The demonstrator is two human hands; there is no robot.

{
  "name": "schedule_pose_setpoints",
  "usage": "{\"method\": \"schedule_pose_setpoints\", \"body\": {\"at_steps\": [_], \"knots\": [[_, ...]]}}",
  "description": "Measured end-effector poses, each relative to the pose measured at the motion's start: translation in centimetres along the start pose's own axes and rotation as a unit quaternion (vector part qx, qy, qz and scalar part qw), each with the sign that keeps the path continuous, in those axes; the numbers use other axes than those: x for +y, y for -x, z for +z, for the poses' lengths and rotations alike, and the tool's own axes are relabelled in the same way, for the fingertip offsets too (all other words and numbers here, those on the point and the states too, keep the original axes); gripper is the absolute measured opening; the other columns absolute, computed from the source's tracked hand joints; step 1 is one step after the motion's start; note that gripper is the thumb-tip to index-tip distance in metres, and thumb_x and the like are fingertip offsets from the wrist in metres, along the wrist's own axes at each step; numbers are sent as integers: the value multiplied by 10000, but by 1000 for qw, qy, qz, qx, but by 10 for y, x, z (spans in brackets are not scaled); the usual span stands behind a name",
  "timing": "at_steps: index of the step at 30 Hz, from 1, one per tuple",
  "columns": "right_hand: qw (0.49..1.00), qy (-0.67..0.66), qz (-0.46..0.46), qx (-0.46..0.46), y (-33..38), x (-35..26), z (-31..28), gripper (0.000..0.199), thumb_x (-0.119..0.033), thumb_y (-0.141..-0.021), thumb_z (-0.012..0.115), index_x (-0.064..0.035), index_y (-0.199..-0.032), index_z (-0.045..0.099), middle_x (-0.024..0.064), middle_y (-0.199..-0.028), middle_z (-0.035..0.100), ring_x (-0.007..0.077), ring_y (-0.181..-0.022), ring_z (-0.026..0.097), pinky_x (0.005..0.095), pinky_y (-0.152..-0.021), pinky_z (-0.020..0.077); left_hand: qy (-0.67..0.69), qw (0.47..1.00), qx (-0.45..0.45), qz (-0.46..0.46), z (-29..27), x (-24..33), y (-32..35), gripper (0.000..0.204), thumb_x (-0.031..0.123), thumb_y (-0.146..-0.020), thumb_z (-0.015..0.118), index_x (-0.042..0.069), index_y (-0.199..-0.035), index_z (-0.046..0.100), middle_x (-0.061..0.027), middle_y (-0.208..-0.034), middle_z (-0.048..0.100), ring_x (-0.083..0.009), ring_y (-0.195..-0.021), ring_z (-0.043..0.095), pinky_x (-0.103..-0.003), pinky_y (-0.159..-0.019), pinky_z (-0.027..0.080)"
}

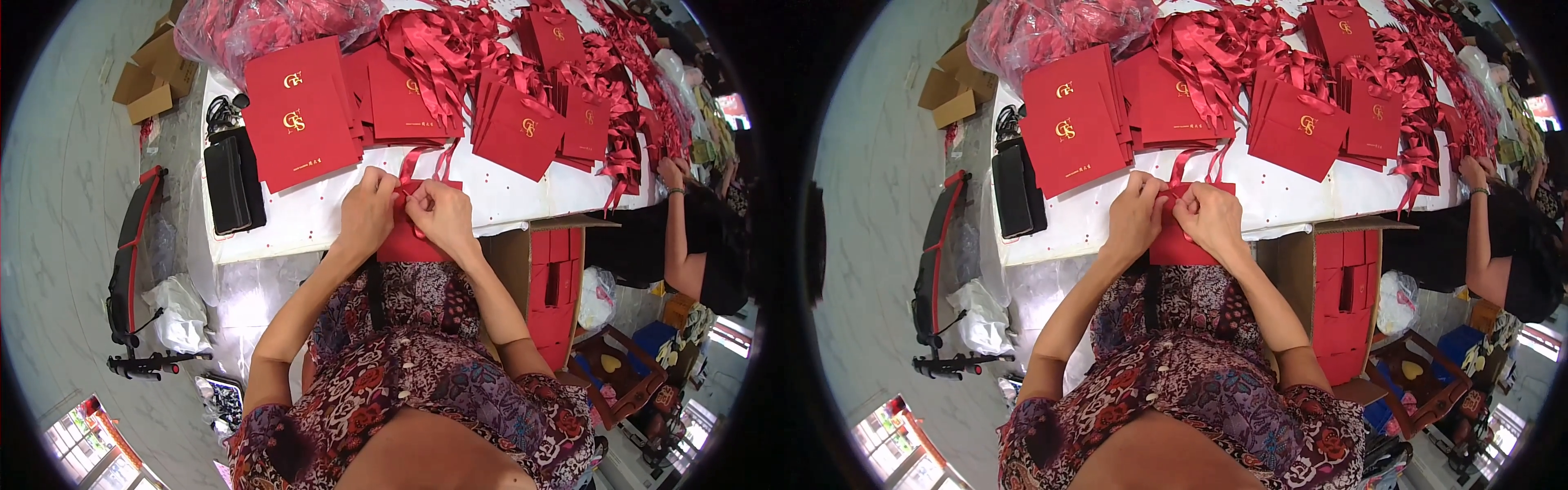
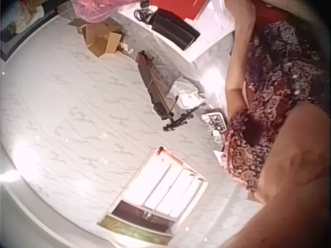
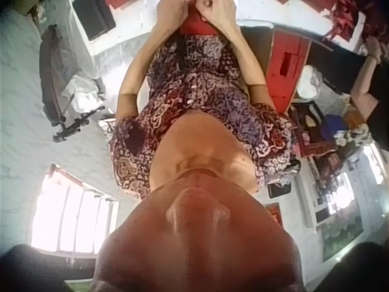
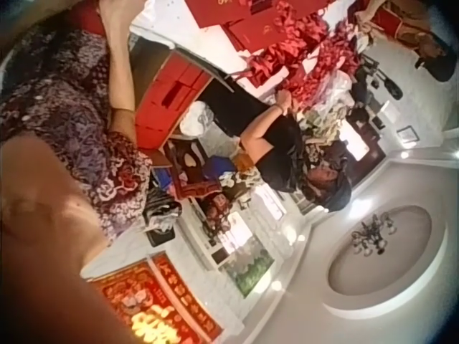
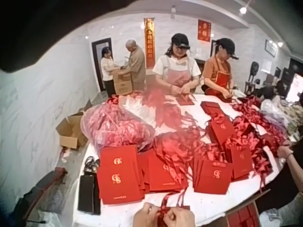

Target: Tying pink ribbons onto red gift envelopes.

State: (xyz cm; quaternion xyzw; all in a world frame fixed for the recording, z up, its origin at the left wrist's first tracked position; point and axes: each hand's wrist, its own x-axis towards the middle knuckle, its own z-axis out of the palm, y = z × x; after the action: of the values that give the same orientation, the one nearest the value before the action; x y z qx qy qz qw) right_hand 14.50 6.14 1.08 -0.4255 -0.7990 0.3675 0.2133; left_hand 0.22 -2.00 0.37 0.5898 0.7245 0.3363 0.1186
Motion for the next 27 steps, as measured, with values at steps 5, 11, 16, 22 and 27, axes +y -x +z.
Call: {"method": "schedule_pose_setpoints", "body": {"at_steps": [5,11,16,22,27], "knots": [[999,-51,0,-5,1,-1,2,156,-157,-788,709,-29,-724,646,99,-619,639,264,-567,649,375,-549,494,-47,998,3,52,0,-1,-5,160,8,-860,641,53,-1002,582,-135,-916,602,-366,-835,623,-456,-704,508],[997,-58,39,-31,1,0,2,155,-143,-786,706,-25,-715,634,93,-622,638,248,-565,640,368,-545,487,65,998,-2,9,-2,-3,-5,159,-10,-835,620,49,-966,551,-144,-857,639,-339,-852,639,-436,-725,505],[998,-61,-7,-16,0,4,0,165,-157,-776,715,-21,-719,642,89,-611,626,234,-553,627,349,-546,486,134,984,-48,-111,-12,4,-12,145,10,-846,634,48,-978,587,-151,-884,676,-347,-852,666,-423,-729,518],[997,-74,-1,-2,3,4,0,177,-162,-776,720,-30,-713,620,81,-608,614,221,-544,614,340,-537,478,164,974,-59,-142,-10,6,-5,130,17,-857,634,53,-979,607,-150,-885,684,-355,-847,670,-430,-734,519],[999,-23,-40,-4,3,-2,-2,191,-131,-762,714,-42,-685,563,89,-638,617,243,-584,629,376,-541,477,66,995,68,10,-3,15,-2,115,-12,-874,635,39,-976,618,-141,-818,672,-306,-725,673,-368,-655,519]]}}
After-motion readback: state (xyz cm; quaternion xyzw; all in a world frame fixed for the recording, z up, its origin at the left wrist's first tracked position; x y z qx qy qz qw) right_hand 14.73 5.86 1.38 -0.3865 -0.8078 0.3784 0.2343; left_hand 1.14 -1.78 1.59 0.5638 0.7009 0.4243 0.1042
